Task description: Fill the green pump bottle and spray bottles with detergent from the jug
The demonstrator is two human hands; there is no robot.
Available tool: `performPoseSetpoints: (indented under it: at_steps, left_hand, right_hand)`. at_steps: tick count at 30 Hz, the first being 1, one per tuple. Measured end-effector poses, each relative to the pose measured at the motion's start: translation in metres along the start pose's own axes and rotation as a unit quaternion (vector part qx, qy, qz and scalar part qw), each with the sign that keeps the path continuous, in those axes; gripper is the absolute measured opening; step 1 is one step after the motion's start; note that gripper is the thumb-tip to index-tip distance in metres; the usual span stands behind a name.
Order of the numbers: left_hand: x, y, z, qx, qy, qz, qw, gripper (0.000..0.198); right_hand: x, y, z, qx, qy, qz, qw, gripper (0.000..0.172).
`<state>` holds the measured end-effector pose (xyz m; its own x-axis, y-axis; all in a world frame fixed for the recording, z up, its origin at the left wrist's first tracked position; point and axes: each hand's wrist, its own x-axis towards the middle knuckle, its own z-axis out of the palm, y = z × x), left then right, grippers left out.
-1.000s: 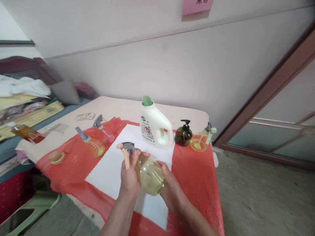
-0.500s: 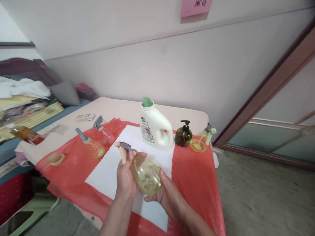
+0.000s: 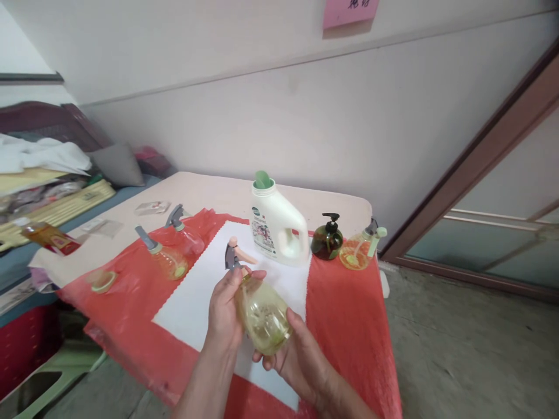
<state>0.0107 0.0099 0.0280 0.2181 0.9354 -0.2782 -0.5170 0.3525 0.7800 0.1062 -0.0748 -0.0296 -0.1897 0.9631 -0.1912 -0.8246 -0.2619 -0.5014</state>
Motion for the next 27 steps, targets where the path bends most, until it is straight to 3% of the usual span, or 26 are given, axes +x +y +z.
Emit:
performPoseSetpoints:
  at_steps: [4, 10, 15, 23, 25, 27]
  left_hand:
    - [0.000, 0.003, 0.002, 0.005, -0.009, -0.011, 1.000, 0.027]
    - [0.004, 0.008, -0.001, -0.046, -0.054, -0.047, 0.996, 0.056]
    - [0.007, 0.009, -0.005, 0.002, -0.053, -0.039, 0.998, 0.042]
    - [0.004, 0.006, -0.002, 0.000, -0.038, 0.015, 0.999, 0.030]
    - [0.004, 0.004, -0.001, -0.005, -0.040, 0.021, 0.999, 0.029]
    - [0.004, 0.003, -0.001, 0.000, -0.034, 0.028, 0.999, 0.028]
  right_hand:
    - [0.000, 0.001, 0.002, 0.047, -0.003, 0.023, 0.999, 0.055]
    - [0.000, -0.011, 0.001, 0.030, 0.003, 0.025, 0.999, 0.057]
    - [0.000, -0.005, -0.002, 0.004, -0.018, 0.040, 0.999, 0.054]
    - [-0.002, -0.007, 0.003, -0.185, 0.008, -0.096, 0.978, 0.055]
    - [-0.003, -0.009, 0.004, -0.255, 0.030, -0.136, 0.957, 0.057]
    - [-0.003, -0.009, 0.002, -0.355, 0.068, -0.189, 0.913, 0.058]
